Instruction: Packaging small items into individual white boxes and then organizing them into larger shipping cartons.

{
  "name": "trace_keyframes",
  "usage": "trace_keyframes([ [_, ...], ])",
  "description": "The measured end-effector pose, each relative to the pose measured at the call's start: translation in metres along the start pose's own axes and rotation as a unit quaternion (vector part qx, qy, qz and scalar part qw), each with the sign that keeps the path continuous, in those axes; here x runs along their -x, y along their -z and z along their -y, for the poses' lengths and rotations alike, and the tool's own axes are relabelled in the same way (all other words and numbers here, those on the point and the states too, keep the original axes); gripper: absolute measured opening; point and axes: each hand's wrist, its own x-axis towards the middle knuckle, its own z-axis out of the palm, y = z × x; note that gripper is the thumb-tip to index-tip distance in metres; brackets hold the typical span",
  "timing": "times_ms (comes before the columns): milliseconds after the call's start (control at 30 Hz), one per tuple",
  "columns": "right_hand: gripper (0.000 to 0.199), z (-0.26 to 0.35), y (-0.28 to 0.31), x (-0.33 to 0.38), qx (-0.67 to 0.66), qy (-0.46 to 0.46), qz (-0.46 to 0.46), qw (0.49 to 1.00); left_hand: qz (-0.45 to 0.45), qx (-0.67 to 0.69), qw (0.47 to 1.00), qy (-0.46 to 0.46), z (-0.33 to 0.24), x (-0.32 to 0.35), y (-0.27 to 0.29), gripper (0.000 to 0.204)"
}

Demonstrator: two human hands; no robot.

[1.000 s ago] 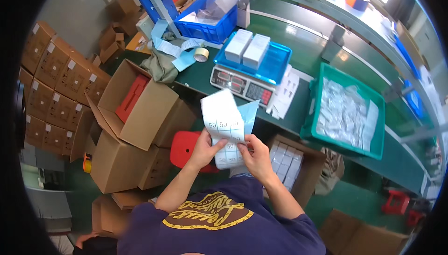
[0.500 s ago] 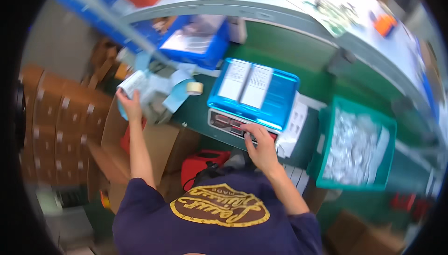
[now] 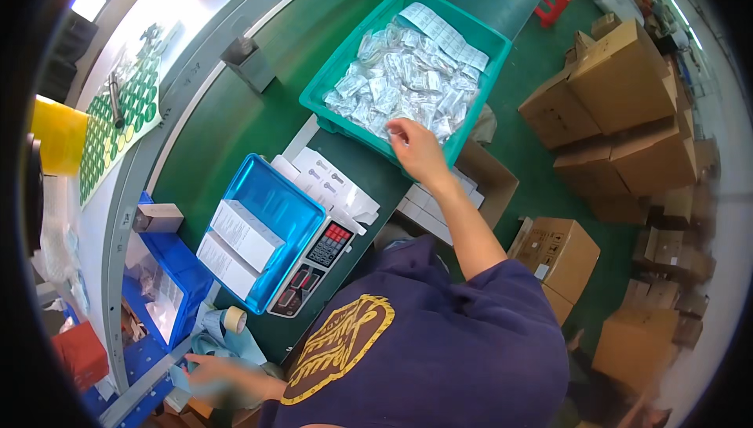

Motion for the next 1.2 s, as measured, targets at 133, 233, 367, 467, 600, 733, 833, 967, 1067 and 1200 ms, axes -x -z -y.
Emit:
trace_keyframes([
  [133, 0.022, -0.010, -0.011, -0.047, -0.055, -0.045, 0.034, 0.997, 0.138, 0.335, 0.932, -0.015, -0.132, -0.044, -0.007, 0.031],
  [233, 0.021, -0.005, -0.026, -0.082, -0.077, -0.017, 0.014, 0.997, 0.578, 0.466, 0.666, 0.069, -0.235, -0.057, -0.044, 0.042],
  [367, 0.021, -0.047, -0.023, -0.164, -0.069, -0.026, -0.065, 0.995, 0.610, 0.365, 0.703, 0.011, -0.269, -0.043, -0.123, 0.056],
  [467, 0.020, -0.024, -0.049, -0.197, -0.085, -0.061, -0.010, 0.994, 0.592, 0.315, 0.735, 0.102, -0.255, -0.028, -0.184, 0.060],
  [600, 0.025, 0.052, -0.121, -0.224, -0.096, 0.186, 0.142, 0.967, 0.607, 0.198, 0.768, 0.051, -0.256, 0.001, -0.194, 0.066],
  [733, 0.049, 0.031, -0.254, -0.335, 0.392, 0.287, 0.330, 0.810, 0.523, 0.218, 0.818, 0.096, -0.280, 0.009, -0.181, 0.071],
  [833, 0.045, 0.078, -0.346, -0.300, 0.288, 0.358, 0.285, 0.841, 0.476, 0.272, 0.823, 0.151, -0.235, -0.005, -0.192, 0.080],
  [967, 0.036, 0.054, -0.366, -0.291, 0.213, 0.365, 0.152, 0.894, 0.425, 0.332, 0.839, 0.072, -0.267, -0.003, -0.193, 0.085],
  [1067, 0.029, 0.027, -0.336, -0.285, 0.184, 0.368, 0.043, 0.911, 0.433, 0.289, 0.853, 0.012, -0.252, -0.023, -0.229, 0.089],
  [1200, 0.022, 0.042, -0.235, -0.259, 0.084, 0.297, -0.078, 0.948, 0.384, 0.263, 0.880, -0.090, -0.249, -0.018, -0.288, 0.074],
])
